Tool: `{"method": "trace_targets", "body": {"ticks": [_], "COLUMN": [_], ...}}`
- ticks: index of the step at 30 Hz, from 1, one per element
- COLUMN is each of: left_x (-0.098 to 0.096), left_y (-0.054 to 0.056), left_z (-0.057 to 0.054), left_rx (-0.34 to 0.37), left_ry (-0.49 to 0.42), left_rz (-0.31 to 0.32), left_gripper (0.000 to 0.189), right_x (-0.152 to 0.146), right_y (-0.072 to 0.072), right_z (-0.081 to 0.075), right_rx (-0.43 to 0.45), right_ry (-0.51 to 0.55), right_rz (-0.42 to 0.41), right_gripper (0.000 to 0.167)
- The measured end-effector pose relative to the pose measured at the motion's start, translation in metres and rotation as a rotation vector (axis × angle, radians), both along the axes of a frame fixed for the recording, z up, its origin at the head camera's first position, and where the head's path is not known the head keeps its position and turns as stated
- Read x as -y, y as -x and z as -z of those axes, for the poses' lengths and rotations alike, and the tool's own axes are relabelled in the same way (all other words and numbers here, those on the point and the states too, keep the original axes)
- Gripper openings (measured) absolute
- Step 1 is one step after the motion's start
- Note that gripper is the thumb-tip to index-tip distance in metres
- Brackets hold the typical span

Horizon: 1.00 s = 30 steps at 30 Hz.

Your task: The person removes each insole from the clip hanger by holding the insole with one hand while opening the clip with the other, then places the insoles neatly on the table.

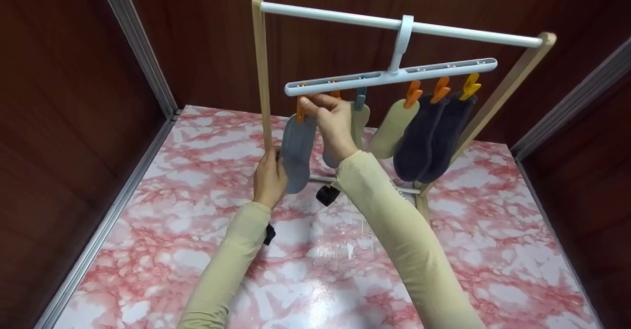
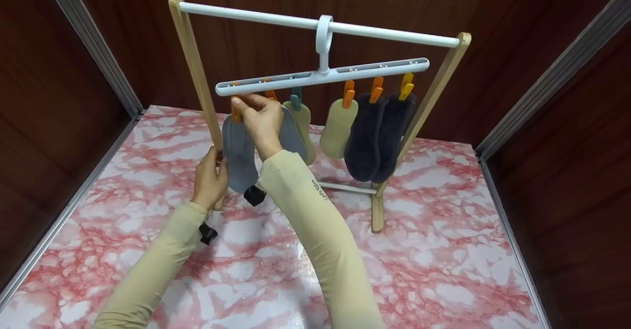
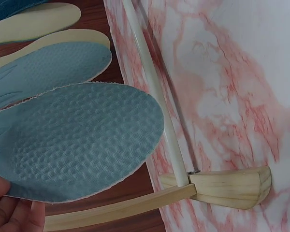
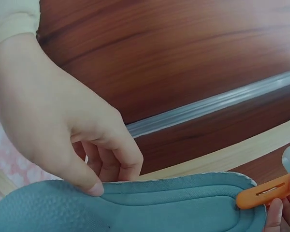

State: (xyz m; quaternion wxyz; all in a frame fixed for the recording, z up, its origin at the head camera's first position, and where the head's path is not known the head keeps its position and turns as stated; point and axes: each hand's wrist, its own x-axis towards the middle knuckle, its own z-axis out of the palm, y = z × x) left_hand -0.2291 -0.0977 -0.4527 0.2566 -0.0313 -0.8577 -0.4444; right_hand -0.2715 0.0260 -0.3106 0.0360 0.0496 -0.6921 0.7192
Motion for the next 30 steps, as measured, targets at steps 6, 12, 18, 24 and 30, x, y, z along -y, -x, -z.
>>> {"method": "trace_targets", "body": {"ticks": [6, 12, 18, 24, 30], "left_x": [-0.002, -0.001, 0.005, 0.009, 0.008], "left_y": [-0.002, -0.005, -0.008, -0.014, -0.020], "left_z": [0.001, 0.005, 0.015, 0.020, 0.017], "left_rx": [-0.013, -0.019, -0.012, 0.006, 0.054], "left_ry": [0.007, 0.011, 0.010, -0.017, -0.209], "left_rz": [0.011, 0.021, 0.015, 0.009, 0.023], "left_gripper": [0.021, 0.019, 0.019, 0.019, 0.018], "right_x": [0.001, 0.003, 0.006, 0.007, 0.005], "right_y": [0.001, 0.001, 0.003, 0.006, 0.005], "right_z": [-0.001, 0.000, 0.000, 0.000, 0.001], "right_rx": [0.020, 0.016, 0.008, 0.004, -0.024], "right_ry": [0.022, 0.044, 0.059, 0.050, 0.013], "right_rz": [0.023, 0.027, 0.022, 0.031, 0.028], "right_gripper": [0.023, 0.023, 0.023, 0.024, 0.026]}}
